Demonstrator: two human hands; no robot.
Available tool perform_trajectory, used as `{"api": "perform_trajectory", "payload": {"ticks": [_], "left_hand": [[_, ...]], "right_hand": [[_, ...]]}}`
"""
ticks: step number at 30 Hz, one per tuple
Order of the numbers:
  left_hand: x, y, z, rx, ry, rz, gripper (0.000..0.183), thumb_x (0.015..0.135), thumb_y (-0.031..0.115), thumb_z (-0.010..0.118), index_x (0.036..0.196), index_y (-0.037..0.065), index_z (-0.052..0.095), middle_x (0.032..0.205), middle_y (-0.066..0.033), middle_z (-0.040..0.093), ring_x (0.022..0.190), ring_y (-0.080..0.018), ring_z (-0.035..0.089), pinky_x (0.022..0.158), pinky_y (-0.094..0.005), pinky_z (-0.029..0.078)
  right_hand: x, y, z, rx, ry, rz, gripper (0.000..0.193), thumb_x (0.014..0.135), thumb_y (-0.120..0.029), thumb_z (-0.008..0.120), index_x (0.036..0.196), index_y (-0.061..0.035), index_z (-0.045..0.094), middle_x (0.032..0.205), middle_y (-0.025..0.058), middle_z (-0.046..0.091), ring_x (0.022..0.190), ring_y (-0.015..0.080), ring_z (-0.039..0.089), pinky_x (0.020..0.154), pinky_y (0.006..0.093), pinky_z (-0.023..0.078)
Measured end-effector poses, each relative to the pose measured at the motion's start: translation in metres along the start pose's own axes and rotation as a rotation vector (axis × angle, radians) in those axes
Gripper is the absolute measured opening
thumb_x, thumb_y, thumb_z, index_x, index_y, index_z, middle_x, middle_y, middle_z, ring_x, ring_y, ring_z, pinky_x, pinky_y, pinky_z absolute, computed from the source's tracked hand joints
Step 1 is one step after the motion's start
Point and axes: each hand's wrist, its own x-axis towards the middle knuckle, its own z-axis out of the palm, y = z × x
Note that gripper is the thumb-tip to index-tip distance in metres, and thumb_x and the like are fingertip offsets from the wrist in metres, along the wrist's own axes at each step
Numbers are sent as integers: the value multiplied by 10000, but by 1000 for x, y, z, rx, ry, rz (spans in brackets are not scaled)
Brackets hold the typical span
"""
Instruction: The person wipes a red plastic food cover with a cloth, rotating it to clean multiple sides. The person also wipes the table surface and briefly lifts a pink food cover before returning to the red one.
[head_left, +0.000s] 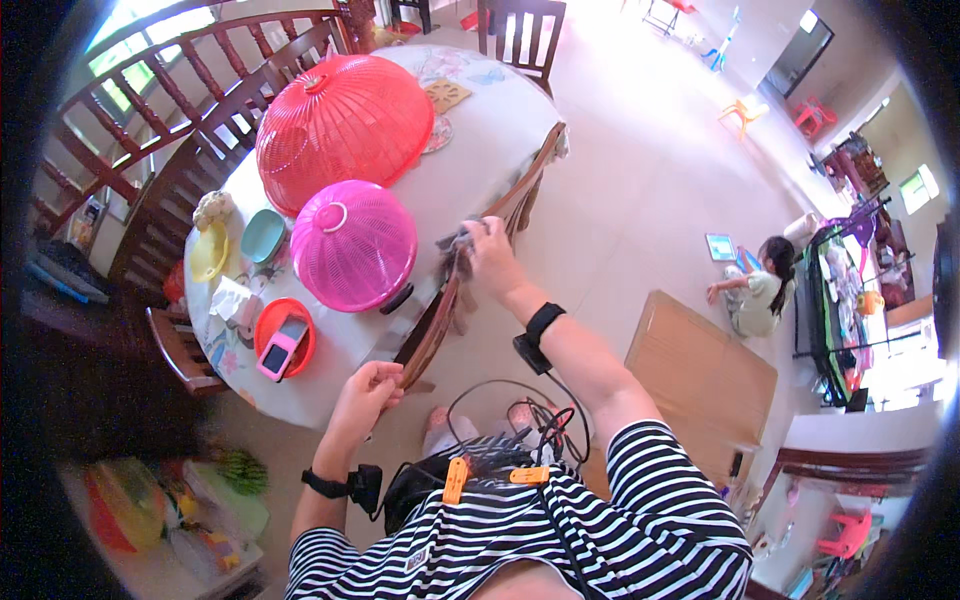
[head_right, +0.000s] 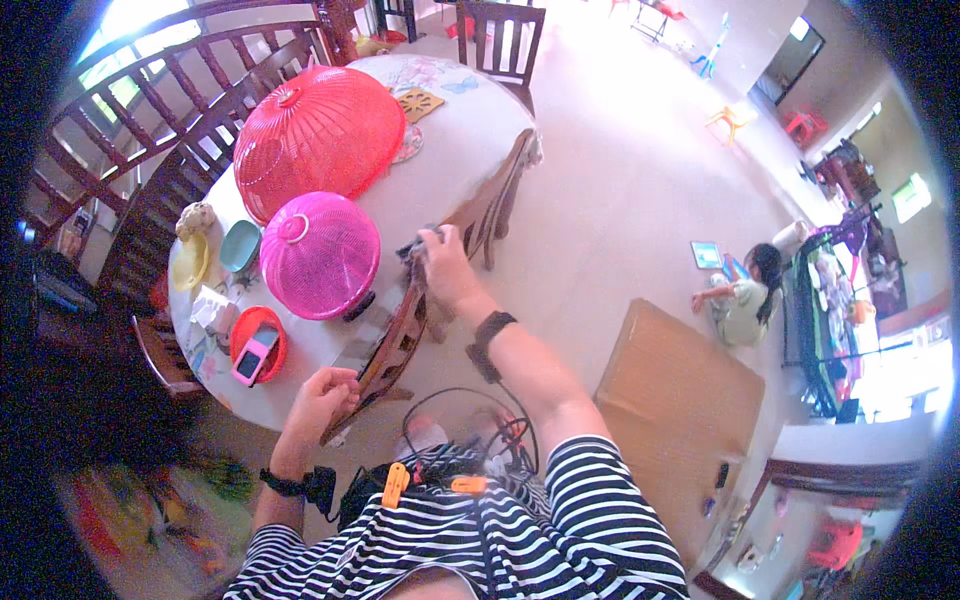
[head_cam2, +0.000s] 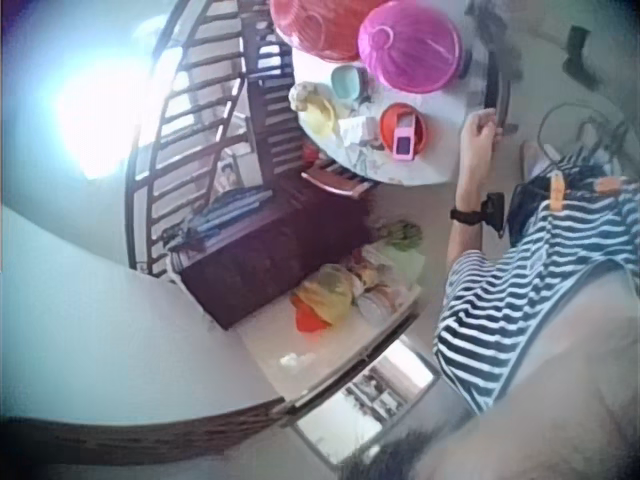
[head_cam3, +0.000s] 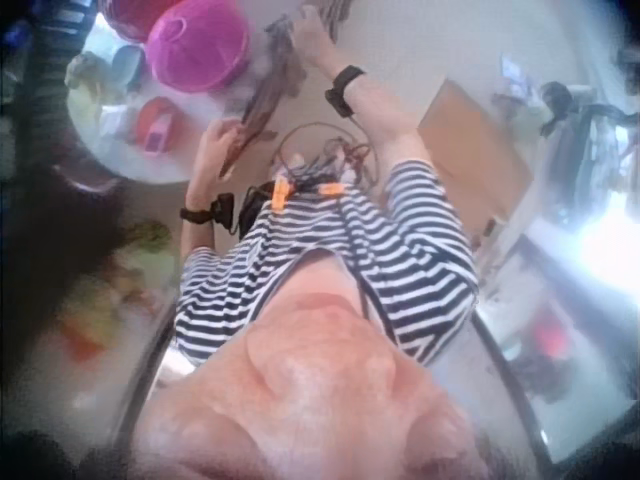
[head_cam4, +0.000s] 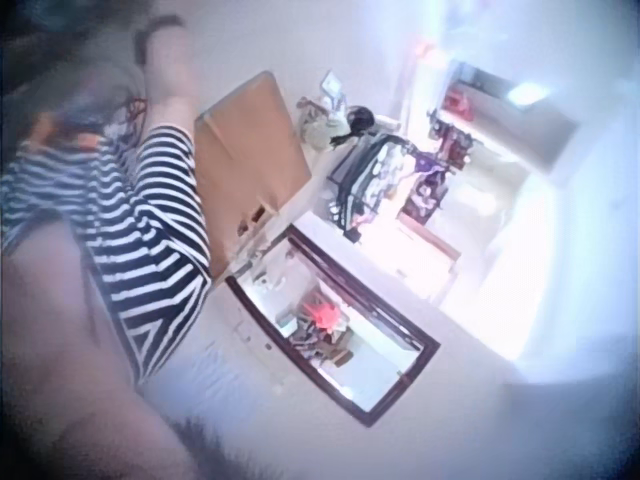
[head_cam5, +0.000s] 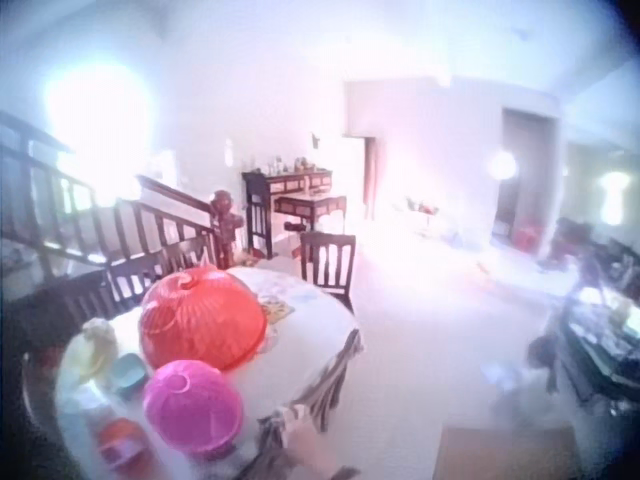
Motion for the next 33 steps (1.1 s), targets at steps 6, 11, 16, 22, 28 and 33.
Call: {"api": "perform_trajectory", "payload": {"ticks": [6,11,16,22,28,33], "left_hand": [[2,27,41,-3,9,43,257,1021,79,544,1261,3,592,1134,-88,640,966,-175,670,835,-291,559],[29,63,43,18,58,57,249,1027,74,533,1257,-3,590,1131,-81,648,970,-166,669,851,-293,557],[86,95,47,-43,45,170,253,1016,67,547,1250,-18,592,1096,-87,656,951,-153,660,831,-278,543],[137,122,51,-84,-31,165,250,1001,52,554,1237,-19,603,1096,-92,657,951,-160,662,826,-282,544],[173,144,69,-67,-3,159,240,994,43,563,1217,-21,624,1070,-87,668,928,-155,667,814,-273,546],[205,174,109,-63,-32,136,249,1008,54,550,1242,-13,602,1097,-78,657,940,-145,659,830,-269,542]], "right_hand": [[25,29,9,427,-181,347,364,864,-12,635,1226,-7,599,1253,290,483,1117,467,538,996,473,464],[44,55,-1,2,-243,-6,354,857,-32,656,1208,-26,613,1228,270,506,1101,460,550,978,478,474],[76,117,-36,-161,-180,8,301,903,-76,600,1202,-37,608,1217,251,533,1120,433,563,975,470,477],[115,182,-76,-206,-116,153,379,850,38,641,1214,-62,605,1209,212,511,1115,394,550,966,433,482],[143,230,-98,-203,-44,206,399,871,20,629,1257,-73,585,1175,207,514,1049,386,562,936,440,489],[167,273,-112,-130,-93,251,422,873,40,625,1275,-73,569,1150,199,499,1038,374,549,930,429,486]]}}
